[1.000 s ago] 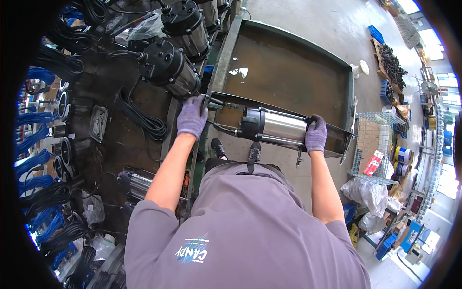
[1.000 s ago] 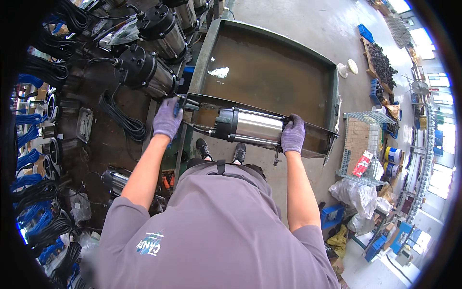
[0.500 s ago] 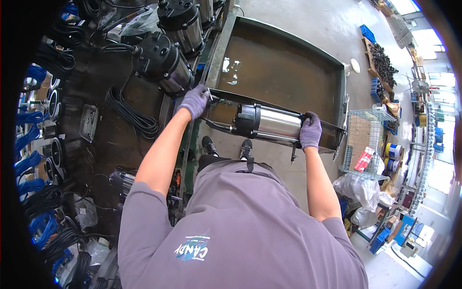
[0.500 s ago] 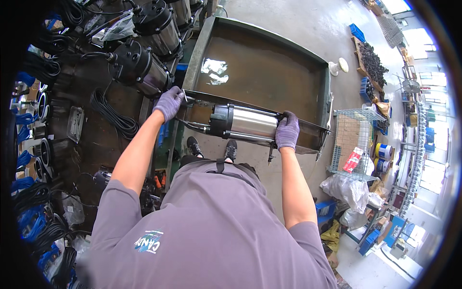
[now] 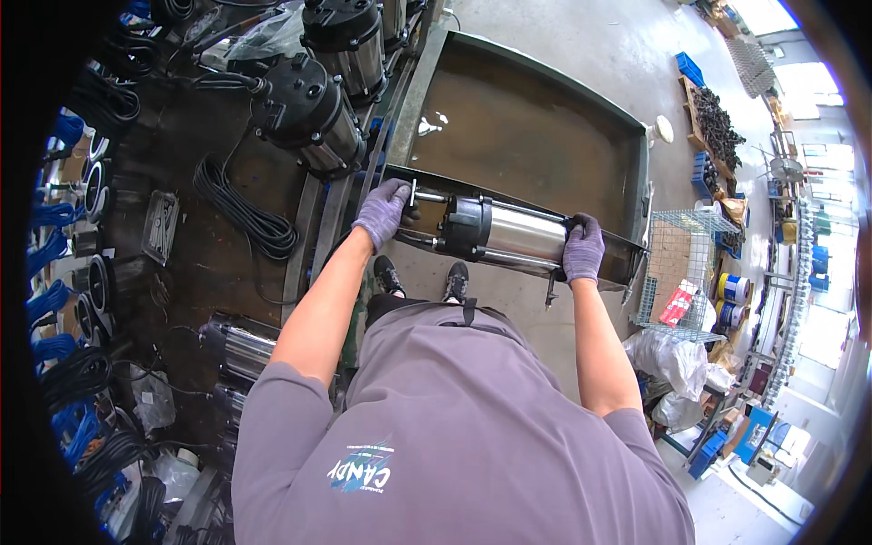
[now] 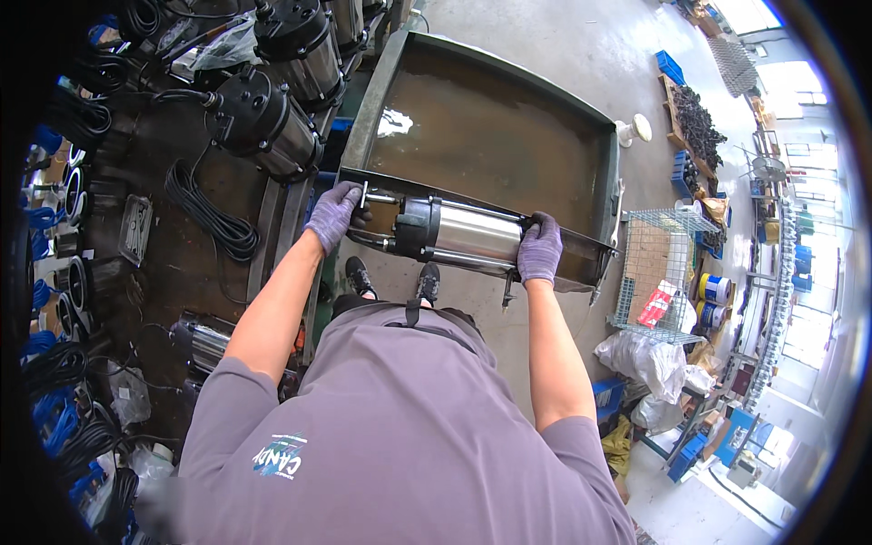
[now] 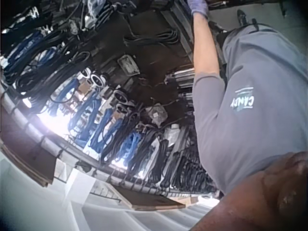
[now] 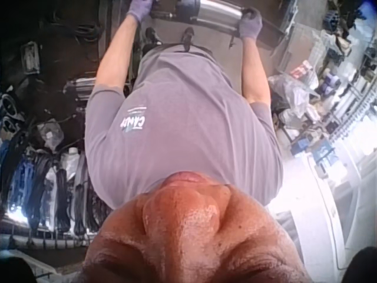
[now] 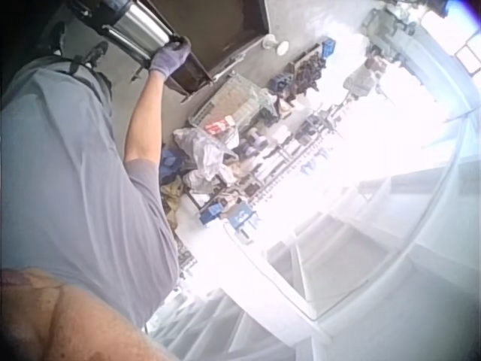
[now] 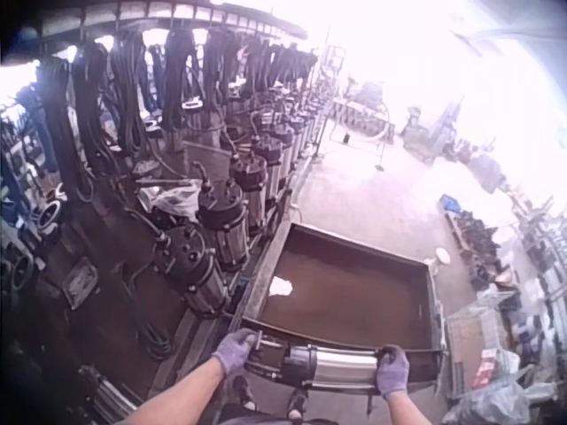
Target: Testing submersible water pumps by dipping them into a tank of water to check for functionality.
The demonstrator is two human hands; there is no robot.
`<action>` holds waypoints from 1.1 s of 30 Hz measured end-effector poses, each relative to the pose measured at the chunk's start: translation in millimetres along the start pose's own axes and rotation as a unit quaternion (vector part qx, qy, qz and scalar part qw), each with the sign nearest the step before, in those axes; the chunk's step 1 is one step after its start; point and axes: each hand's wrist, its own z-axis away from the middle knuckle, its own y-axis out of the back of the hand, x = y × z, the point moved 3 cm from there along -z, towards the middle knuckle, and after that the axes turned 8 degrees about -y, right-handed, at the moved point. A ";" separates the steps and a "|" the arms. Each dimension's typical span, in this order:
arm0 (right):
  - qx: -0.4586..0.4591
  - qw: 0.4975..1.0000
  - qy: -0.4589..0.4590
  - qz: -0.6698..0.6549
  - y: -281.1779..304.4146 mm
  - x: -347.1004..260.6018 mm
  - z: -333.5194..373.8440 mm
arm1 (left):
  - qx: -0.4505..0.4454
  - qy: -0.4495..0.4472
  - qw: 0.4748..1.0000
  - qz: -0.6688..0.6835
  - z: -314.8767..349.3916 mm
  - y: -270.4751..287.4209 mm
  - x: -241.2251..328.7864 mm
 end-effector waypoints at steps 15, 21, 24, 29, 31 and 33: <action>0.013 1.000 0.016 0.006 -1.3 6.2 -1.5 | -0.036 0.127 0.986 0.102 -9.3 3.2 -7.4; 0.017 0.999 0.028 0.006 -2.0 6.1 -2.5 | -0.040 0.160 0.978 0.127 -17.6 1.1 -3.5; 0.009 1.000 0.016 -0.001 -2.9 7.1 -2.9 | -0.054 0.232 0.963 0.124 -20.7 3.2 -7.4; 0.008 1.000 0.015 0.004 -1.6 6.1 -3.7 | -0.213 0.136 0.968 0.004 -21.0 6.6 -1.7; 0.009 1.000 0.017 0.004 -2.2 6.2 -4.2 | -0.219 0.131 0.963 -0.081 -26.4 9.7 -5.4; 0.012 1.000 0.027 0.005 -4.0 5.1 -4.3 | -0.175 -0.102 0.910 -0.361 -31.2 12.1 -5.1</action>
